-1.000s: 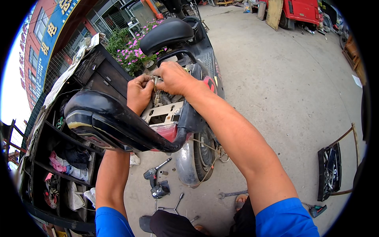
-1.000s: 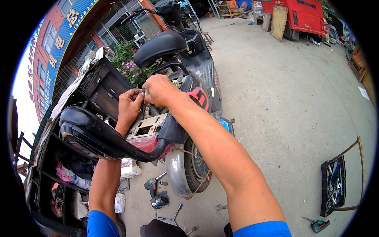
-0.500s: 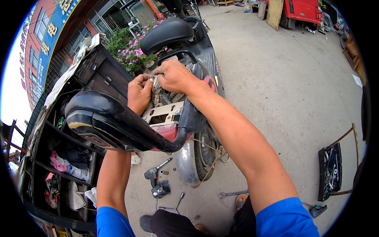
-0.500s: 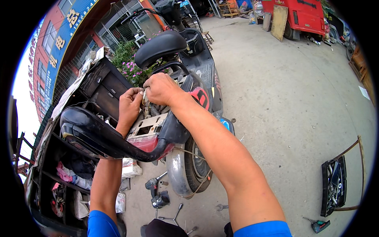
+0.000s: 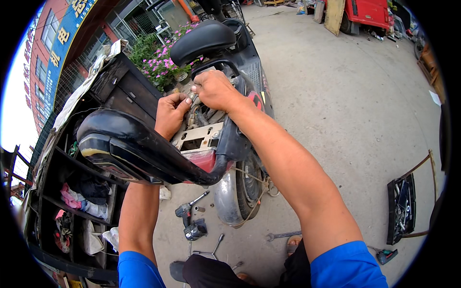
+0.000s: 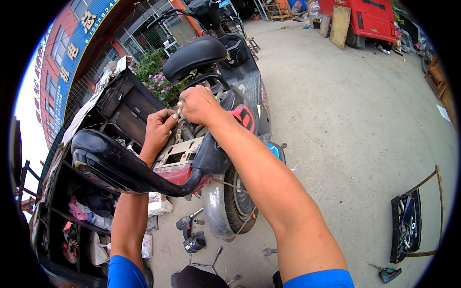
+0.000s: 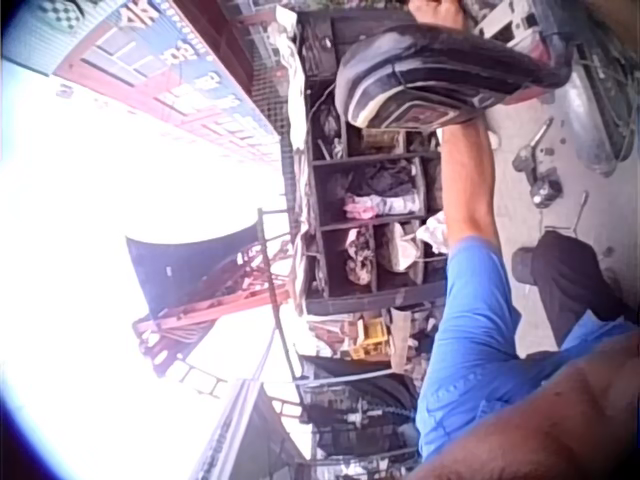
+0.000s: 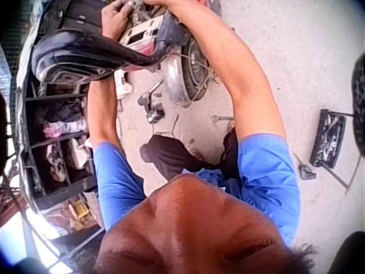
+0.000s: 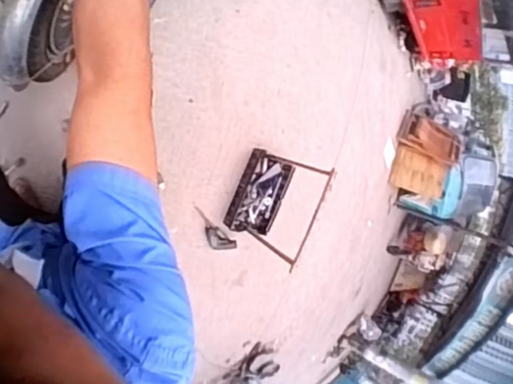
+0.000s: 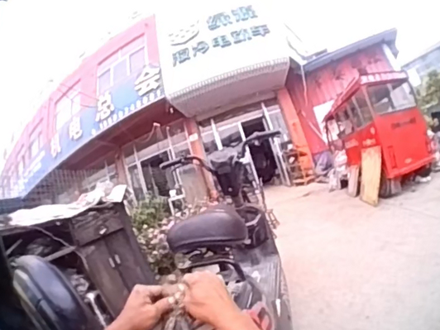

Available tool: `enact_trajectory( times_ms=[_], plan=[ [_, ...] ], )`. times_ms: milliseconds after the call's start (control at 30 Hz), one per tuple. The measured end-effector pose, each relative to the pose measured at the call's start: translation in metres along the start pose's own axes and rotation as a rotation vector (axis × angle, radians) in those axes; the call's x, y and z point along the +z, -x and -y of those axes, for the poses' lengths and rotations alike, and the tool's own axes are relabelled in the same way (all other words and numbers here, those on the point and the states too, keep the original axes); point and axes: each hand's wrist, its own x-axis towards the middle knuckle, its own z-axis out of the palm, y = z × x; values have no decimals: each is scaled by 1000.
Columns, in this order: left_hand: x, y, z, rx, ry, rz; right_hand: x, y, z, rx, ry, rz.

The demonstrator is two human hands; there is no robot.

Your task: The person removes the rear seat of a scooter using a screwdriver and then manipulates the wiring underneath. They use a cordless drill and various hand tools to disassemble the seat and access the internal components.

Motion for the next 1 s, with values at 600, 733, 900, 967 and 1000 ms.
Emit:
enact_trajectory(
  times_ms=[600, 733, 900, 967, 1000],
  plan=[
    [1, 0, -3, 5, 116, -34, -4, -2, -1, 31, -59, -14],
    [0, 2, -7, -16, 109, -74, 0, -1, -2, -57, -31, -33],
    [3, 3, -10, -27, 77, -90, 3, 0, -7, -101, -40, -60],
    [3, 3, -12, -27, 68, -91, 3, -1, -7, -96, -47, -47],
    [4, 3, -12, -24, 58, -93, 3, -1, -6, -93, -51, -39]
  ],
)
